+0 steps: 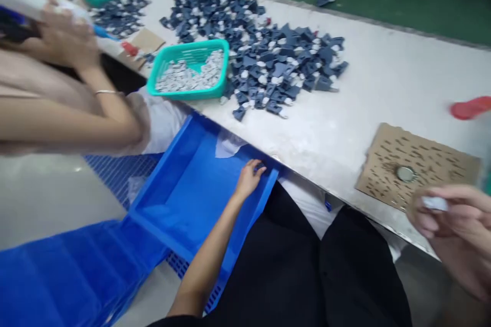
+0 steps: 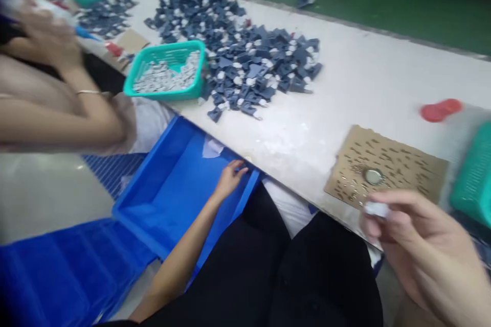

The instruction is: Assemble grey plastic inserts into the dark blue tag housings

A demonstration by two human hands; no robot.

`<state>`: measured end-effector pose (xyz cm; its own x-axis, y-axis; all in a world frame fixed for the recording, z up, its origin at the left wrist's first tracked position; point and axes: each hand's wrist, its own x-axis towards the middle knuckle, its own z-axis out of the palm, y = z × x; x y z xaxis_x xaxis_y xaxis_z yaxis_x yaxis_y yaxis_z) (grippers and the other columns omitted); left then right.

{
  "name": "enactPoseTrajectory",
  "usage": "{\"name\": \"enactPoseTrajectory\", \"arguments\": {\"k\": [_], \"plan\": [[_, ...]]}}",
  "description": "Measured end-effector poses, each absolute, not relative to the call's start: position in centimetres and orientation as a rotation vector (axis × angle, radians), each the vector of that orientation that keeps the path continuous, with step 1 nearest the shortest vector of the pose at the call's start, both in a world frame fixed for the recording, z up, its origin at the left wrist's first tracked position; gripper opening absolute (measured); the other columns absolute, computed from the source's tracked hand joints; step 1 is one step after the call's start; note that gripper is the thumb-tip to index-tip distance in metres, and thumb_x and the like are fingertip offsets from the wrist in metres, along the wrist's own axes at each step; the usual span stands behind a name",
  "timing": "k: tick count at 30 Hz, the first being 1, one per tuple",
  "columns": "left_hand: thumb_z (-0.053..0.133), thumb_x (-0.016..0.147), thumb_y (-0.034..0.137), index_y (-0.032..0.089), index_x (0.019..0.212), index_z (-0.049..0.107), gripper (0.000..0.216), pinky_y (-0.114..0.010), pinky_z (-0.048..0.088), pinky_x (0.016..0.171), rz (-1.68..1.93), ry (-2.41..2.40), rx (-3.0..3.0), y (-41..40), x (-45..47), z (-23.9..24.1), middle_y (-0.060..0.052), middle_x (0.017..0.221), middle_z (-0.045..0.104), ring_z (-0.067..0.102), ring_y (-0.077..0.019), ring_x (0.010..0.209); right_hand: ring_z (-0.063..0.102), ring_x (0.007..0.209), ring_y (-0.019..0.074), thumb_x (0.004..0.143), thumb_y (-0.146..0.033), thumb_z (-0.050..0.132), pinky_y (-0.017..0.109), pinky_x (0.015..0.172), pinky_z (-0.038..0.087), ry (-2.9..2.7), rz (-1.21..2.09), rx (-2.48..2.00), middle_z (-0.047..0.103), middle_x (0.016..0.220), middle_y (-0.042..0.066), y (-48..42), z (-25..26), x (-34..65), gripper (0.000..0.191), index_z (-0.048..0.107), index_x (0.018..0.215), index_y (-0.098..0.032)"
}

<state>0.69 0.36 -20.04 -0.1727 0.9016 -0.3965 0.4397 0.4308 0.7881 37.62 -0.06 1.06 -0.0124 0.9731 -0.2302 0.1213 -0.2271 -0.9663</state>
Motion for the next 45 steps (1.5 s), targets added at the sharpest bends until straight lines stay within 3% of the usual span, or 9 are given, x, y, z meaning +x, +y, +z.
{"name": "enactPoseTrajectory", "arguments": {"k": [5, 16, 21, 24, 26, 33, 39, 42, 45], "plan": [[0.07, 0.095, 0.03, 0.015, 0.114, 0.069, 0.024, -0.055, 0.046, 0.115, 0.507, 1.714, 1.272, 3.3, 1.9, -21.3, -0.011, 0.128, 0.068, 0.061, -0.0277, 0.128, 0.058, 0.057, 0.0138, 0.084, -0.052, 0.081, 0.024, 0.052, 0.052, -0.886, 1.504, -1.365, 0.062, 0.065, 0.003, 0.4, 3.2, 35.6, 0.024, 0.081, 0.096, -0.032], [0.07, 0.091, 0.046, 0.015, 0.094, 0.067, 0.032, -0.041, 0.059, 0.089, 0.468, 1.674, 1.086, -1.7, 1.9, -21.2, -0.005, 0.09, 0.073, 0.071, -0.0203, 0.088, 0.063, 0.061, 0.0108, 0.092, -0.044, 0.076, 0.018, 0.053, 0.055, -0.801, 1.617, -1.26, 0.066, 0.073, 0.0, 0.5, 2.9, 36.3, 0.012, 0.08, 0.101, -0.037], [0.064, 0.087, 0.063, 0.019, 0.098, 0.061, 0.046, -0.042, 0.064, 0.081, 0.827, 1.9, 0.982, -1.7, 1.0, -14.4, -0.007, 0.095, 0.071, 0.072, -0.0242, 0.087, 0.063, 0.06, 0.0104, 0.089, -0.045, 0.079, 0.016, 0.053, 0.055, -0.784, 1.576, -1.296, 0.066, 0.072, 0.0, 0.4, 3.2, 36.9, 0.012, 0.08, 0.098, -0.036], [0.065, 0.094, 0.049, 0.026, 0.117, 0.06, 0.033, -0.039, 0.061, 0.098, 1.162, 1.978, 1.083, -0.2, 2.4, -6.1, -0.003, 0.118, 0.068, 0.071, -0.0195, 0.1, 0.061, 0.058, 0.0096, 0.088, -0.045, 0.08, 0.016, 0.052, 0.054, -0.754, 1.53, -1.299, 0.066, 0.07, 0.0, 0.2, 3.3, 37.1, 0.013, 0.08, 0.096, -0.035], [0.069, 0.094, 0.037, 0.028, 0.114, 0.065, 0.023, -0.039, 0.063, 0.094, 1.421, 1.855, 1.306, 2.1, 4.9, -1.7, -0.003, 0.112, 0.069, 0.071, -0.0212, 0.101, 0.059, 0.056, 0.0085, 0.087, -0.046, 0.081, 0.015, 0.051, 0.053, -0.725, 1.508, -1.288, 0.066, 0.071, -0.001, 0.1, 3.0, 37.2, 0.013, 0.08, 0.094, -0.035], [0.06, 0.097, 0.012, 0.022, 0.115, 0.068, 0.022, -0.04, 0.059, 0.099, 0.802, 1.3, 1.981, 11.2, 15.0, -1.4, -0.006, 0.111, 0.074, 0.067, -0.0231, 0.11, 0.06, 0.06, 0.0102, 0.086, -0.049, 0.081, 0.017, 0.057, 0.053, -0.764, 1.44, -1.319, 0.066, 0.068, 0.001, -1.1, 2.1, 37.8, 0.021, 0.081, 0.104, -0.036], [0.066, 0.096, 0.014, 0.017, 0.12, 0.073, 0.025, -0.031, 0.057, 0.079, 0.85, 1.332, 2.0, 10.8, 16.2, -2.1, -0.008, 0.108, 0.074, 0.063, -0.022, 0.107, 0.066, 0.065, 0.013, 0.087, -0.045, 0.081, 0.021, 0.059, 0.054, -0.959, 0.798, -1.707, 0.069, 0.072, -0.001, -1.9, 1.1, 39.3, 0.025, 0.079, 0.108, -0.033], [0.075, 0.092, 0.018, 0.025, 0.121, 0.078, 0.029, -0.022, 0.058, 0.079, 1.108, 1.189, 1.578, 9.5, 15.5, -1.0, -0.005, 0.113, 0.068, 0.065, -0.0146, 0.101, 0.071, 0.071, 0.0129, 0.087, -0.042, 0.082, 0.023, 0.064, 0.055, -1.183, 0.32, -1.912, 0.077, 0.083, -0.003, -1.1, 0.3, 40.3, 0.021, 0.079, 0.106, -0.032], [0.077, 0.092, 0.021, 0.032, 0.119, 0.079, 0.029, -0.014, 0.059, 0.074, 1.008, 0.796, 0.898, 8.2, 15.2, -0.7, 0.002, 0.097, 0.07, 0.069, -0.0055, 0.081, 0.073, 0.081, 0.0108, 0.092, -0.028, 0.078, 0.022, 0.074, 0.056, -1.569, 0.036, -1.869, 0.079, 0.088, -0.005, 0.5, -0.3, 41.2, 0.003, 0.079, 0.094, -0.03]]}}
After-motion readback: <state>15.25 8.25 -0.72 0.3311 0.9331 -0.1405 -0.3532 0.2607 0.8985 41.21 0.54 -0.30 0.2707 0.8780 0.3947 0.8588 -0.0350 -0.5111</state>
